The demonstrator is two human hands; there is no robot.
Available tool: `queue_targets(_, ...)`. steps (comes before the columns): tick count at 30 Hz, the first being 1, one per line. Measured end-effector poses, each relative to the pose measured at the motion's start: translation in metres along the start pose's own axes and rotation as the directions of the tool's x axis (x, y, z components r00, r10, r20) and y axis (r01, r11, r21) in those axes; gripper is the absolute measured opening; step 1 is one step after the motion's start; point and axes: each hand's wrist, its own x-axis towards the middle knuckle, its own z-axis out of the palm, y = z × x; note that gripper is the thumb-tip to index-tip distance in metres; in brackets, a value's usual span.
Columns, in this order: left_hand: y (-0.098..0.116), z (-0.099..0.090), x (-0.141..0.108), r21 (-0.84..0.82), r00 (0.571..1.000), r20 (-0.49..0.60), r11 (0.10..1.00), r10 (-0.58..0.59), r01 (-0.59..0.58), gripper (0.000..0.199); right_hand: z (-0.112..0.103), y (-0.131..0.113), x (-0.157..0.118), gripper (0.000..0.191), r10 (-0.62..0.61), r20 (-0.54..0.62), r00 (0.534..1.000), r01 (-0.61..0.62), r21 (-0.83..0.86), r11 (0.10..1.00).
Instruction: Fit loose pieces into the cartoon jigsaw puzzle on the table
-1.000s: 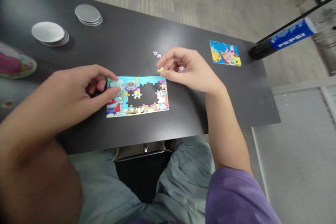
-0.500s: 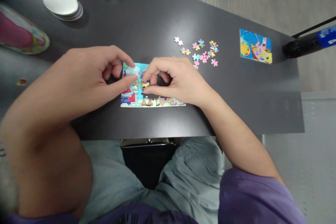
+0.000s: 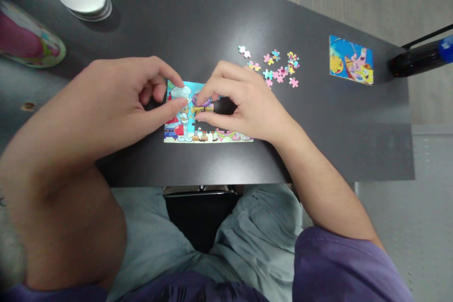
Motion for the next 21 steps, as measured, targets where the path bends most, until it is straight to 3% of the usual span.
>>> queue_targets(3, 0.002, -0.001, 0.0, 0.012, 1.0, -0.007, 1.0, -0.002, 0.002, 0.032, -0.001, 0.001, 0.001, 0.015, -0.003, -0.002, 1.0, 0.003, 0.005, 1.0)
queue_targets(9, 0.005, -0.008, -0.001, 0.044, 0.996, 0.087, 0.999, 0.002, -0.006, 0.044, -0.007, -0.002, 0.006, 0.029, 0.121, 0.096, 0.988, -0.127, 0.062, 0.99)
queue_targets(15, 0.004, -0.007, -0.002, 0.049, 0.998, 0.07, 0.999, -0.004, 0.0, 0.042, -0.008, -0.002, 0.006, 0.038, 0.171, 0.088, 0.981, -0.178, 0.076, 0.981)
queue_targets(21, 0.005, -0.008, -0.003, 0.043, 0.997, 0.08, 0.999, 0.009, -0.012, 0.044, 0.0, -0.026, 0.03, 0.052, 0.252, 0.124, 0.96, -0.273, 0.201, 0.941)
